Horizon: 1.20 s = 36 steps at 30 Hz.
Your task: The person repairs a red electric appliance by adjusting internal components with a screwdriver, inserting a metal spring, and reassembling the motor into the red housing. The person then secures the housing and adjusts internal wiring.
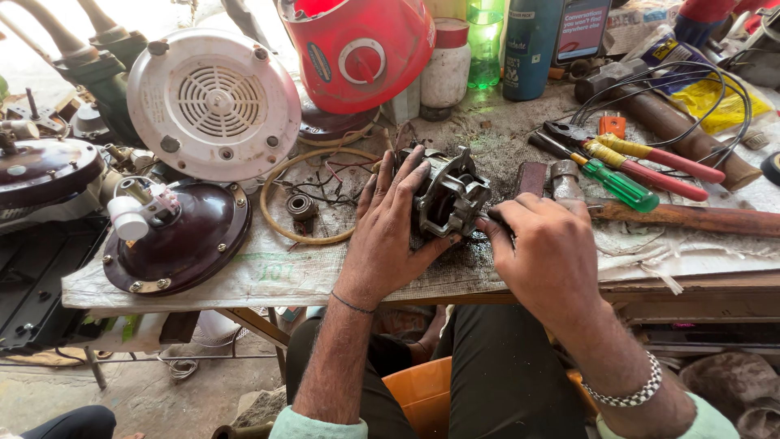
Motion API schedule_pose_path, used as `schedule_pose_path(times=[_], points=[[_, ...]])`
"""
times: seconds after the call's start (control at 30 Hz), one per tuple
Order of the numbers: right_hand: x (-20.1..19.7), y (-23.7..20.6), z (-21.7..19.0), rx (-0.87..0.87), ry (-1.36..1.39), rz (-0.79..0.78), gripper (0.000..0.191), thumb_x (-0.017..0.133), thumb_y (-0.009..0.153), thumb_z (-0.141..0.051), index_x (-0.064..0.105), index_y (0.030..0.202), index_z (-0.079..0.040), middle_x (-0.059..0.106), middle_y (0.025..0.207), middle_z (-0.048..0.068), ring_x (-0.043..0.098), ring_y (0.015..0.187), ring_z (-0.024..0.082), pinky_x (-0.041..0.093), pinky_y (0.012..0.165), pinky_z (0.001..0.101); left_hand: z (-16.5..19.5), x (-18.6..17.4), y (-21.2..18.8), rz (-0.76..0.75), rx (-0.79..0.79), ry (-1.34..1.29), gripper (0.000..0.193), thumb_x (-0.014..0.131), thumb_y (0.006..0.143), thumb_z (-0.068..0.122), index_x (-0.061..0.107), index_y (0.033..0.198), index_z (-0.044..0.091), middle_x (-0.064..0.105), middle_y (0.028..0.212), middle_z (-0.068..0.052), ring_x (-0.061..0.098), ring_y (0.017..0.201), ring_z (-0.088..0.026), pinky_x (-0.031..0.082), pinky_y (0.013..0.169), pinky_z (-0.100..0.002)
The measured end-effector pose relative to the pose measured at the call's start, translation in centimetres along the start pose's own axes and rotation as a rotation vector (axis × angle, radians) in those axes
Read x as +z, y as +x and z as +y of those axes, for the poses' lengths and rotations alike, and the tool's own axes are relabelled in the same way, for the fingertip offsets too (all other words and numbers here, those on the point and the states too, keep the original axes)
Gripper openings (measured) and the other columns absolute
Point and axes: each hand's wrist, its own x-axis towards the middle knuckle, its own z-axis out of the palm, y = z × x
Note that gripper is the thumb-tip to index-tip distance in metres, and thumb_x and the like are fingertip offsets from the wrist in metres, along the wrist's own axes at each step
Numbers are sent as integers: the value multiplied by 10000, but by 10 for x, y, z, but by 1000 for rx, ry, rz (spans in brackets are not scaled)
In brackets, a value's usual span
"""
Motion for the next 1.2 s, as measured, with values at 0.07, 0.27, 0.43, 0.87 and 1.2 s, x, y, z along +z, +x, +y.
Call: schedule_pose_path(times=[0.07, 0.27, 0.43, 0.87, 1.2], points=[[2, 4, 0, 76, -31, -100, 248, 703, 966, -276, 746, 864, -54, 734, 810, 91, 705, 794, 282, 484, 808, 485, 0, 0, 1, 3, 3, 2, 944, 867, 800, 406, 358, 1536, 107, 348, 1672, -115, 201, 1588, -422, 192, 1282, -548], [-8, 16, 6, 284, 124, -337, 346, 663, 965, -408, 764, 946, -77, 713, 784, 139, 700, 817, 330, 522, 769, 473, 3, 0, 3, -2, 0, 3, 941, 864, 804, 411, 354, 1530, 96, 352, 1666, -114, 207, 1585, -424, 191, 1277, -552], [-7, 3, 2, -10, 96, 34, 248, 746, 858, -269, 756, 946, -38, 723, 836, 120, 693, 804, 322, 495, 760, 491, 3, 1, 4, -1, 4, 2, 935, 861, 807, 405, 358, 1530, 91, 353, 1670, -115, 212, 1587, -421, 198, 1274, -549], [-9, 9, 9, 14, 216, -48, 364, 763, 836, -334, 721, 967, 2, 725, 873, 154, 697, 775, 339, 523, 677, 485, 4, 2, 6, 16, 23, 20, 942, 863, 819, 428, 349, 1529, 83, 350, 1662, -130, 217, 1583, -421, 213, 1275, -548], [0, 12, 3, 193, 67, -176, 359, 610, 1013, -323, 724, 791, -66, 711, 738, 109, 694, 731, 298, 478, 779, 457, 4, 2, 5, -1, 7, 16, 940, 864, 800, 397, 351, 1524, 89, 352, 1664, -117, 216, 1581, -424, 208, 1268, -553]])
